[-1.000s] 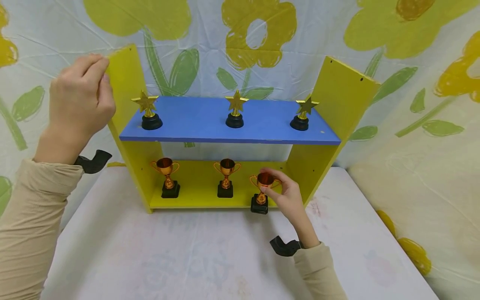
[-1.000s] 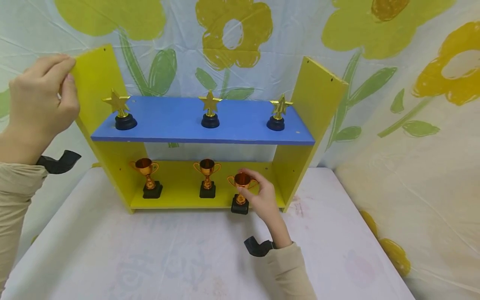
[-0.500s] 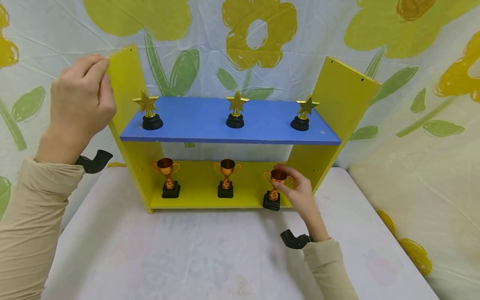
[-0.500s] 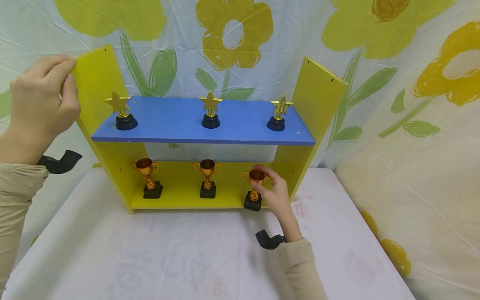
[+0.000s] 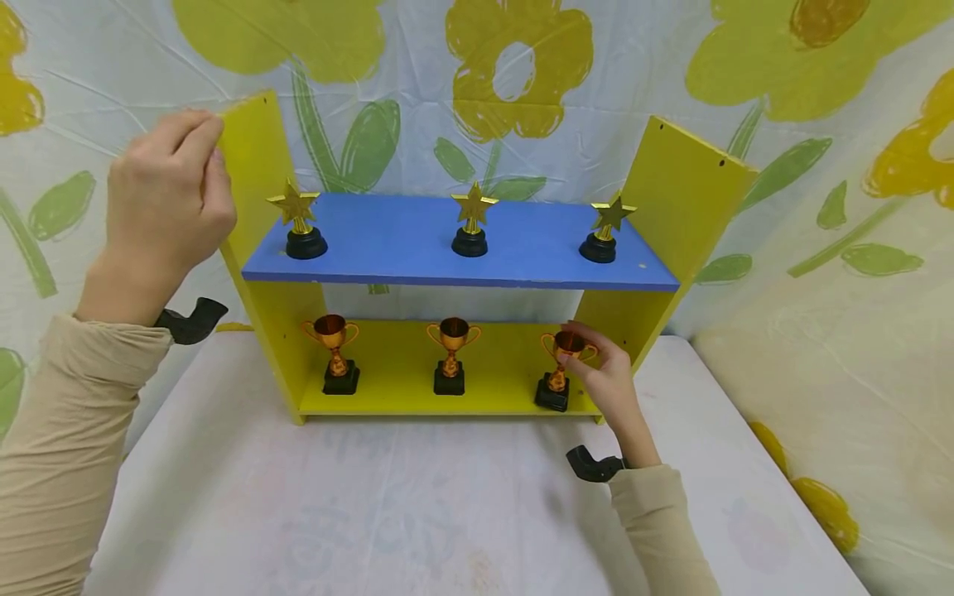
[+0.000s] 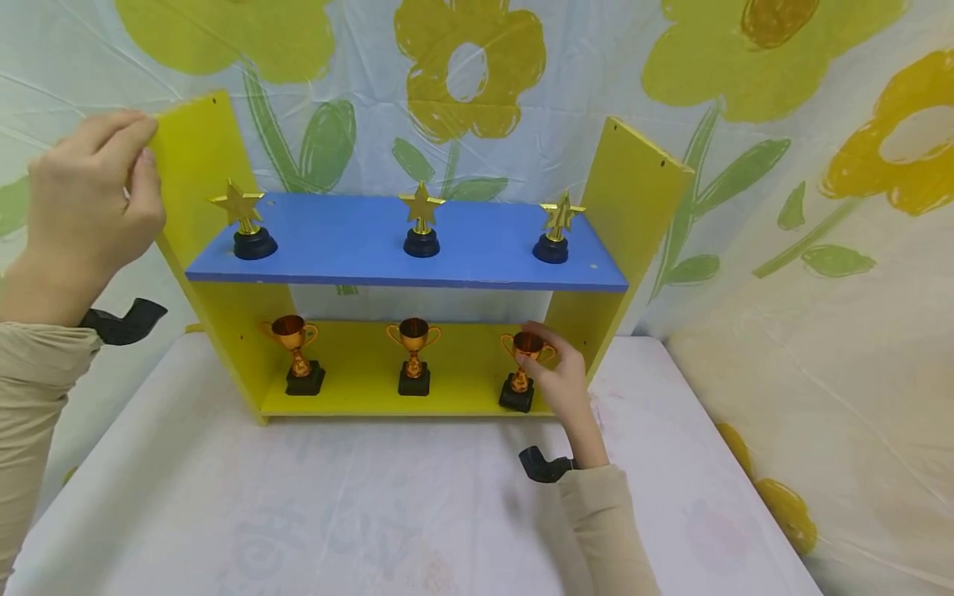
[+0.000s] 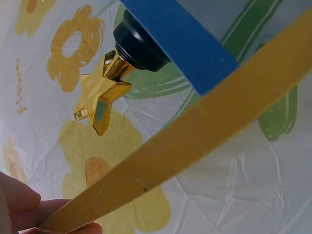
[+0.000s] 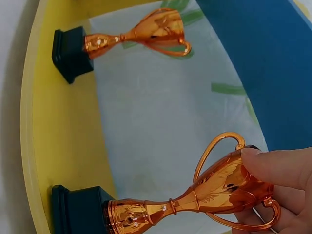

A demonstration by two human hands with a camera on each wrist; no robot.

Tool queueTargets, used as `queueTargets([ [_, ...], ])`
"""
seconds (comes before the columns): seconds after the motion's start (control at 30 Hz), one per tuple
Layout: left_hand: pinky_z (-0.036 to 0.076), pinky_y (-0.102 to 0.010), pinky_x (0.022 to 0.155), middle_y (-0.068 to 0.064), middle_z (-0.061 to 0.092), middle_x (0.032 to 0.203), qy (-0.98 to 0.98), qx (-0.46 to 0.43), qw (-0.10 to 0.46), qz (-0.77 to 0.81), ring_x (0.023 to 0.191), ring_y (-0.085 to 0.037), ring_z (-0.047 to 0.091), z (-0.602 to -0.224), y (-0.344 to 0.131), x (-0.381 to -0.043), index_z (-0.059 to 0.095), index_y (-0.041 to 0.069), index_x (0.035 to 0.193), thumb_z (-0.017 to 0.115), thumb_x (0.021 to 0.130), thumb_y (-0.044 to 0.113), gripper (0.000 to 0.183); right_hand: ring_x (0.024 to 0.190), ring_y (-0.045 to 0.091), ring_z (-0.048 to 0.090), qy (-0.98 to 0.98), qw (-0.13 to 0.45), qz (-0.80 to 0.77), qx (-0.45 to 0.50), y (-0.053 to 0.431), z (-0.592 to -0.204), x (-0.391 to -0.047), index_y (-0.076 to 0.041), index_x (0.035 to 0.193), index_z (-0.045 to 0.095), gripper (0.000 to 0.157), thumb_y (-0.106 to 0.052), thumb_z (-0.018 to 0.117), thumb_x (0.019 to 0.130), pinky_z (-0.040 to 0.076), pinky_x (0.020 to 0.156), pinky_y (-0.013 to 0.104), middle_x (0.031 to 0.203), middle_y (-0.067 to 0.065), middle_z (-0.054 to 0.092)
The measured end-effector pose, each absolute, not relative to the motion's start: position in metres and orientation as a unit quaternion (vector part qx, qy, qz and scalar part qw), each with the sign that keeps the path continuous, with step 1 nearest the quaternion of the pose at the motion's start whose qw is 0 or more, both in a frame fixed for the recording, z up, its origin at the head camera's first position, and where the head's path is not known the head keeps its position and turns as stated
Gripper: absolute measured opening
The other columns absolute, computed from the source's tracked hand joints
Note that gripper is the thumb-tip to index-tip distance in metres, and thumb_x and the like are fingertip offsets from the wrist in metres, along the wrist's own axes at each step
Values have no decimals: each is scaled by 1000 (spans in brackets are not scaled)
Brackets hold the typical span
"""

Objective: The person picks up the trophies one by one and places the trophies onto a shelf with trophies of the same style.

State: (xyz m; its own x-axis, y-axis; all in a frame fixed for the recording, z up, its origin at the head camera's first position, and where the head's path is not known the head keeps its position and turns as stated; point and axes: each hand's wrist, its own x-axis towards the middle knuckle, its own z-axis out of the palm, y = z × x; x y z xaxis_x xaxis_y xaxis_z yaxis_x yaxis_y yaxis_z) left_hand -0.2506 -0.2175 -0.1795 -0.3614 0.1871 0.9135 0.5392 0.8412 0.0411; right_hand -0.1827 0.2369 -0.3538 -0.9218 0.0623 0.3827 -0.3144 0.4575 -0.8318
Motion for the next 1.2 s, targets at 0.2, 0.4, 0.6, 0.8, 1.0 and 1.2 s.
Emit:
queueTargets([
  [0.2, 46, -69, 89, -25, 65, 120, -808, -224, 518, -170, 110, -47, 61, -180, -217, -250, 66, -10, 119, 40, 97, 14, 41, 117, 35, 53, -842, 181, 503, 66, 250, -365, -196, 0, 131, 62, 41, 1, 66, 90, 42, 101, 53, 132, 19, 60],
  [0.4, 46, -68, 90, -25, 65, 120, -807, -221, 520, -172, 110, -47, 61, -179, -217, -250, 66, -10, 119, 40, 97, 14, 41, 118, 31, 54, -857, 182, 477, 72, 266, -379, -212, -7, 131, 64, 42, -6, 69, 90, 43, 101, 51, 134, 12, 60],
  [0.6, 46, -68, 90, -25, 65, 120, -807, -221, 520, -173, 109, -48, 62, -179, -217, -250, 66, -10, 119, 41, 97, 14, 41, 119, 38, 54, -892, 167, 413, 75, 270, -370, -219, -2, 133, 61, 45, -7, 69, 89, 40, 103, 56, 132, 20, 60],
  [0.8, 47, -67, 91, -25, 65, 119, -806, -222, 521, -172, 109, -48, 61, -179, -217, -250, 66, -10, 119, 41, 97, 14, 41, 114, 40, 57, -916, 136, 366, 89, 272, -356, -221, 4, 132, 58, 45, -5, 69, 89, 41, 102, 57, 123, 24, 63],
  [1.0, 46, -68, 90, -25, 65, 119, -805, -224, 522, -171, 109, -47, 62, -180, -217, -250, 66, -10, 118, 41, 97, 14, 40, 106, 39, 59, -938, 91, 319, 96, 273, -343, -223, 6, 133, 56, 44, -4, 67, 91, 44, 99, 57, 120, 25, 64],
  [1.2, 47, -68, 89, -25, 65, 119, -805, -225, 522, -171, 109, -47, 62, -180, -217, -250, 66, -10, 118, 41, 97, 13, 41, 107, 41, 59, -956, 71, 267, 103, 274, -332, -224, 8, 131, 58, 44, -4, 66, 90, 47, 95, 56, 124, 29, 61],
])
